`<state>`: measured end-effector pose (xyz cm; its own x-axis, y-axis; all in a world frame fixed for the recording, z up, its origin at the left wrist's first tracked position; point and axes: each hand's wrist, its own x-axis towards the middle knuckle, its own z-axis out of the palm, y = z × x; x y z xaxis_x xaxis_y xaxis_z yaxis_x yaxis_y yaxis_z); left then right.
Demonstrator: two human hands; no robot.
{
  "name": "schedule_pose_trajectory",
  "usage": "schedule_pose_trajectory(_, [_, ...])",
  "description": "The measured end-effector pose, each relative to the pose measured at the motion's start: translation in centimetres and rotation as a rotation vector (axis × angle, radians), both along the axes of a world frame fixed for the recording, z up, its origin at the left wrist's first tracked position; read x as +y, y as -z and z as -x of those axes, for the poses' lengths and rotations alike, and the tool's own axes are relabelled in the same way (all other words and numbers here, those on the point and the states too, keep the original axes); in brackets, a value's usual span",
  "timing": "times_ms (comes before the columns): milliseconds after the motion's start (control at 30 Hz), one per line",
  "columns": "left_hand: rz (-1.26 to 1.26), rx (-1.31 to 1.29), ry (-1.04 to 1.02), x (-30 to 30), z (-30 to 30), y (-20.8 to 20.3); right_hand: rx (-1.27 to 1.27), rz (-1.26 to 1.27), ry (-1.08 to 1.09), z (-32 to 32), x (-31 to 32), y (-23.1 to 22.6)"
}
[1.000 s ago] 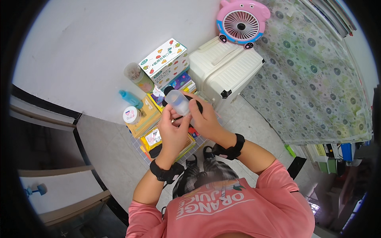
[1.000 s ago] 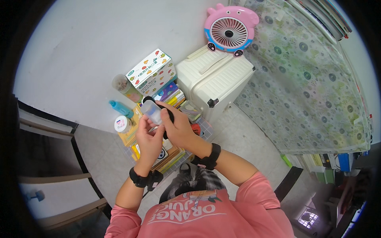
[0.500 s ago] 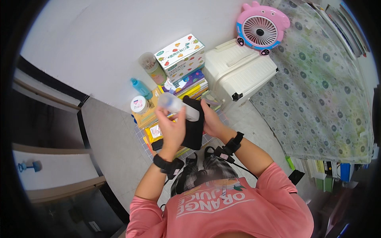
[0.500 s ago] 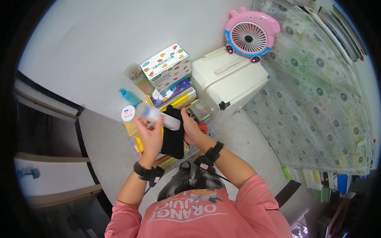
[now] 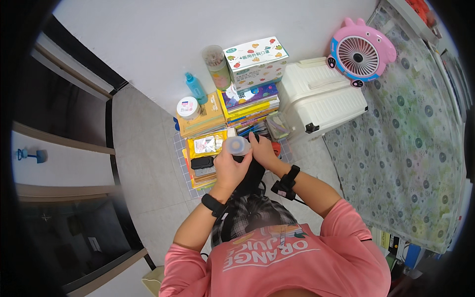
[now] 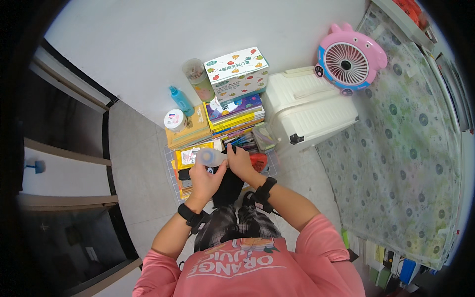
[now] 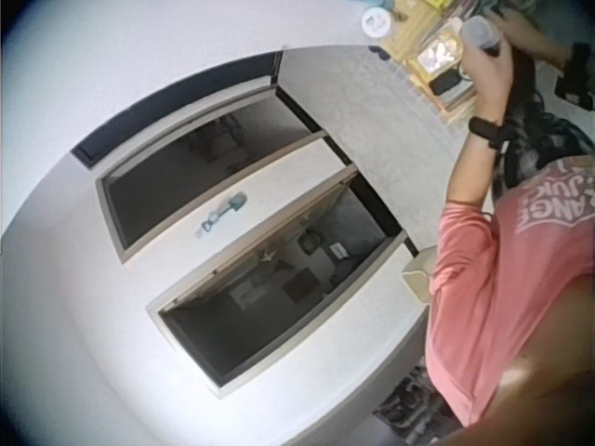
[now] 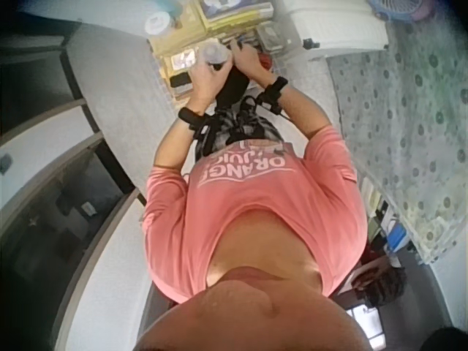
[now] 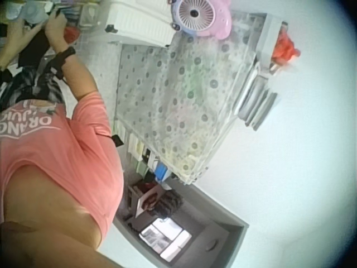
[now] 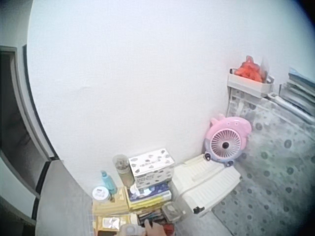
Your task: The person cleans a container, a box, a suitcase, and a hair dryer using a black cloth.
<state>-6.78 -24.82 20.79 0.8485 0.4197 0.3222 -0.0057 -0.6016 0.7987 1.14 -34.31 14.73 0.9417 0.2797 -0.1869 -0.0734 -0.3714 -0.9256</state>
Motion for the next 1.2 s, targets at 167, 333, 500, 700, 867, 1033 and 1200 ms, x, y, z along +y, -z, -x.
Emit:
schedule_pose_trajectory(167, [-0.005, -0.004, -0.023, 1.9, -0.8, -0.2, -0.201, 0.084, -0.039, -1.1, 1.3, -0.3])
schedule_pose_trajectory(333, [-0.003, -0.013, -0.158, 7.7, -4.2, 1.0, -0.445, -0.033, -0.111, -2.5, 3.2, -1.3])
schedule_pose_trajectory(500, [0.289, 0.029, -0.230, 8.5, -6.6, 1.4, -0.411, 0.161, -0.307, -3.2, 6.9, 0.1])
schedule_pose_trajectory(700, [0.200, 0.120, -0.197, 10.8, -6.4, 3.9, -0.396, 0.276, -0.220, -4.1, 10.8, 1.2])
schedule_pose_trajectory(867, [0.476, 0.163, 0.193, 15.0, -7.1, 1.9, -0.369, 0.183, -0.393, -7.1, 11.2, 1.1])
schedule_pose_trajectory(1033, [0.343, 0.374, 0.506, 19.8, -9.8, 0.7, -0.259, 0.158, -0.573, -8.9, 12.0, 0.0])
schedule_pose_trajectory(1200, [0.272, 0.309, 0.450, 20.8, -12.3, 2.6, -0.305, 0.195, -0.407, -9.3, 12.7, 1.3])
